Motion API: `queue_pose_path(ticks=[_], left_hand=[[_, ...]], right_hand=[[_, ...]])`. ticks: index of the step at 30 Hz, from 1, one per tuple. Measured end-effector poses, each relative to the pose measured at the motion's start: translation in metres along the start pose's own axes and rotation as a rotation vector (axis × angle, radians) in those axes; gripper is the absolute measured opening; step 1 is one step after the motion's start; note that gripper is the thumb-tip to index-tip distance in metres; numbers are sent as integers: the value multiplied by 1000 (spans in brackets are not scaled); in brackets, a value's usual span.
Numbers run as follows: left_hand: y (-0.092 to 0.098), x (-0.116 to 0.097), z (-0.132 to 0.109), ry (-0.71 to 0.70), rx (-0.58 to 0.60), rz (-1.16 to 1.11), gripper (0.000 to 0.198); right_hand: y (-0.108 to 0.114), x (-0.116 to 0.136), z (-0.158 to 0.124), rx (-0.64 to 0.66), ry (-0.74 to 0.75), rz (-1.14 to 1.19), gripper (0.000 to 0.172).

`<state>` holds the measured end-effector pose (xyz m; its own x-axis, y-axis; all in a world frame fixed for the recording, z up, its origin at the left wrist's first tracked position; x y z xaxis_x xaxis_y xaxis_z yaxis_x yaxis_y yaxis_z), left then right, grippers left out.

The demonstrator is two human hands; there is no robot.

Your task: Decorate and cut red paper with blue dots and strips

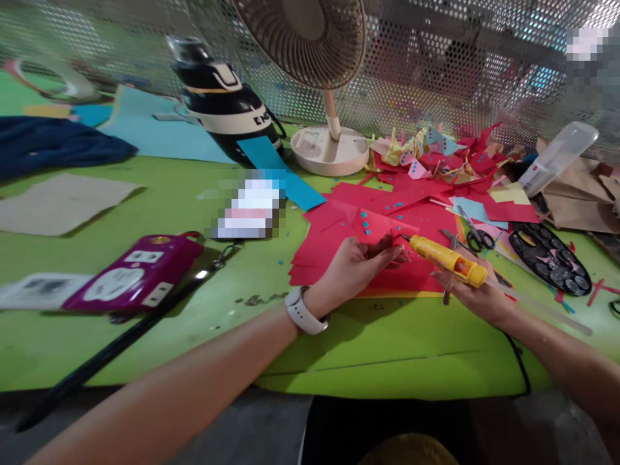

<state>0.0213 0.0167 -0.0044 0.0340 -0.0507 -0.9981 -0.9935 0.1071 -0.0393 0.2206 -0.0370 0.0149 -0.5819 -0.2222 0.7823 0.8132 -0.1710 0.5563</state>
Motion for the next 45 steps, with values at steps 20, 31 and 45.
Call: queue_pose_path(ticks=[20, 31, 45], left_hand=[[16, -16, 12, 17, -134, -245, 30], [22, -15, 26, -46, -155, -290, 7], [28, -18, 30, 22, -206, -381, 3]], right_hand=[[97, -9, 23, -290, 163, -775, 45], [175, -82, -19, -197, -242, -994, 73], [62, 10, 8, 21, 680, -988, 35]])
Point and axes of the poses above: each hand's wrist, its own z-axis towards the middle knuckle, its own y-axis out of the back of the hand, x = y × z, the point moved 5 cm from there along z, towards the middle knuckle, and after that the axes turned 12 degrees about -x, right-handed, at the moved point
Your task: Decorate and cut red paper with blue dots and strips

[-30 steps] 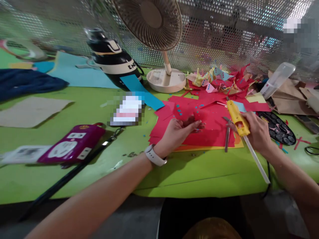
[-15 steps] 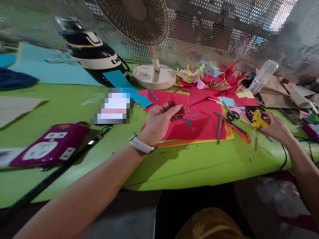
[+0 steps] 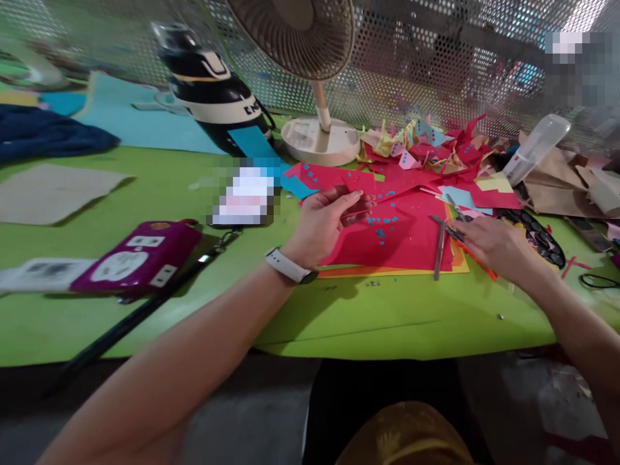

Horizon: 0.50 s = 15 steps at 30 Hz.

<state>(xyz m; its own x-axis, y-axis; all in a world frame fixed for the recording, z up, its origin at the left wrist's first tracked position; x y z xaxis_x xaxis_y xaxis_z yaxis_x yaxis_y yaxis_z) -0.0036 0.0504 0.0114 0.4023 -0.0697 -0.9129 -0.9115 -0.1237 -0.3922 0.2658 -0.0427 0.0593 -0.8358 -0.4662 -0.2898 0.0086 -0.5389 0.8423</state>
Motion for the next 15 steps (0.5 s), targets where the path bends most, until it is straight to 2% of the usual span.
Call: queue_pose_path(ticks=[2, 3, 6, 10, 15], left_hand=[[3, -3, 2, -24, -4, -1, 5], [4, -5, 4, -35, -7, -5, 6], [8, -9, 7, -61, -26, -20, 7], [8, -10, 9, -59, -33, -21, 9], [5, -7, 8, -48, -20, -21, 8]], right_hand=[[-19, 27, 15, 83, 179, -44, 39], [-27, 37, 18, 106, 258, -55, 35], [-41, 45, 19, 141, 392, -42, 23], [-39, 34, 15, 159, 383, -17, 21], [-38, 29, 13, 245, 380, -76, 19]])
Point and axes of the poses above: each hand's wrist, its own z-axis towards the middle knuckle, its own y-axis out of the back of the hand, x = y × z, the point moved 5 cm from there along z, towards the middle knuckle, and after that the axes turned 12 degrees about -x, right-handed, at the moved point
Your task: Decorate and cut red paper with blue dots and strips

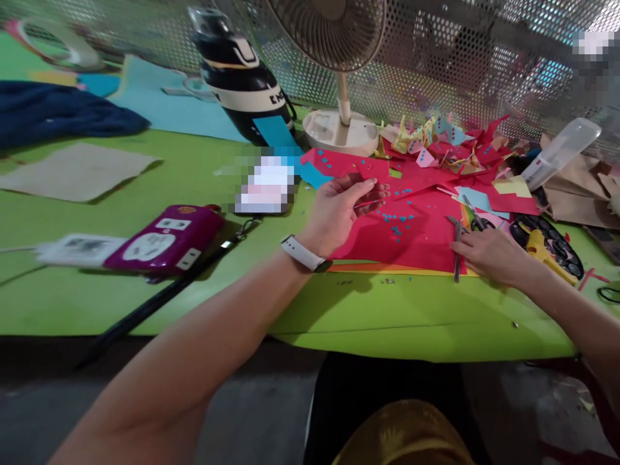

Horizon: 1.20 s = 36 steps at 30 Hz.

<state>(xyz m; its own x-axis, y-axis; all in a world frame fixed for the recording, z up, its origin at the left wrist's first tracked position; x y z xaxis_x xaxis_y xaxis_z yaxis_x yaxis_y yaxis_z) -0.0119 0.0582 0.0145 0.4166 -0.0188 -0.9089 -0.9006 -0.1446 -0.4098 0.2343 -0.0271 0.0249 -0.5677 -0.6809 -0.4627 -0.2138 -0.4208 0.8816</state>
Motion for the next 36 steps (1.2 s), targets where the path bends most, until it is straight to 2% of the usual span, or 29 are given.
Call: queue_pose_path(ticks=[6, 9, 10, 12, 14, 16, 18, 21, 24, 28, 31, 33, 36], left_hand=[[1, 3, 1, -4, 8, -6, 8], [1, 3, 2, 7, 2, -6, 7], [1, 3, 2, 11, 0, -3, 6], [0, 3, 1, 14, -2, 10, 7], [-1, 3, 0, 15, -2, 26, 8], [-1, 4, 0, 22, 2, 26, 8], [-2, 6, -1, 38, 12, 16, 8], [-3, 8, -3, 64, 21, 21, 7], [-3, 8, -4, 79, 27, 37, 6], [-3, 8, -3, 88, 24, 40, 4], [-3, 11, -2, 88, 39, 42, 4], [-2, 13, -1, 79, 56, 46, 5], [-2, 15, 0, 64, 69, 43, 7]], right_hand=[[-7, -3, -3, -71, 67, -23, 19], [9, -12, -5, -225, 8, 89, 15], [19, -18, -5, -314, -74, 172, 12], [34, -30, -5, -509, -337, 449, 10], [34, -39, -3, -619, -636, 831, 10], [20, -38, 3, -604, -884, 1158, 11], [4, -30, 13, -544, -1000, 1382, 15], [-13, -19, 28, -481, -1002, 1518, 26], [-17, -18, 36, -452, -986, 1355, 24], [-8, -23, 37, -364, -933, 1071, 16], [0, -22, 36, -288, -844, 1092, 13], [5, -18, 36, -300, -809, 1166, 15], [10, -12, 39, -437, -790, 1143, 26]])
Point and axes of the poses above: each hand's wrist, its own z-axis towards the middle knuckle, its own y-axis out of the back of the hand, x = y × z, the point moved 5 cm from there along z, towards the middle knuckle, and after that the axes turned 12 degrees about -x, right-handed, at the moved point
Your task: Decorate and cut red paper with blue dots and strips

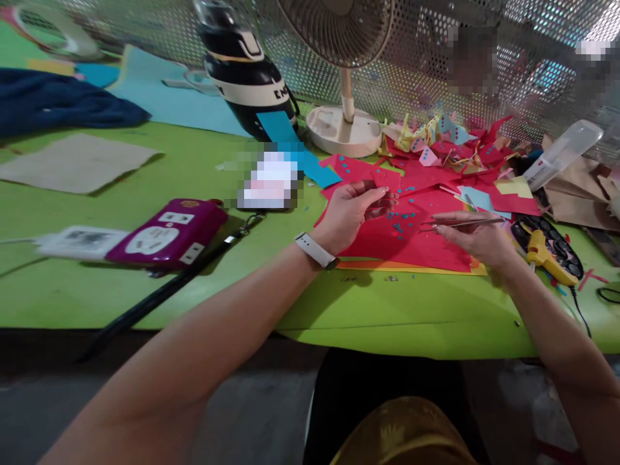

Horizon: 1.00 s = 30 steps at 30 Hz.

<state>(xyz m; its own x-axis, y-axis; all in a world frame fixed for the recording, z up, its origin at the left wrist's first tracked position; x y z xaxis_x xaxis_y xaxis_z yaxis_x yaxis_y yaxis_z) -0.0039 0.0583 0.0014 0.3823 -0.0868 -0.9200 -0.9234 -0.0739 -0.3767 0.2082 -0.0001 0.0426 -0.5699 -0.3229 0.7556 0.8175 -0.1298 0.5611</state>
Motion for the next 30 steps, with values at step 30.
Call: queue_pose_path(ticks=[30], left_hand=[[-4, 15, -2, 148, 26, 124, 10]], right_hand=[[-37, -1, -25, 3, 718, -294, 27]])
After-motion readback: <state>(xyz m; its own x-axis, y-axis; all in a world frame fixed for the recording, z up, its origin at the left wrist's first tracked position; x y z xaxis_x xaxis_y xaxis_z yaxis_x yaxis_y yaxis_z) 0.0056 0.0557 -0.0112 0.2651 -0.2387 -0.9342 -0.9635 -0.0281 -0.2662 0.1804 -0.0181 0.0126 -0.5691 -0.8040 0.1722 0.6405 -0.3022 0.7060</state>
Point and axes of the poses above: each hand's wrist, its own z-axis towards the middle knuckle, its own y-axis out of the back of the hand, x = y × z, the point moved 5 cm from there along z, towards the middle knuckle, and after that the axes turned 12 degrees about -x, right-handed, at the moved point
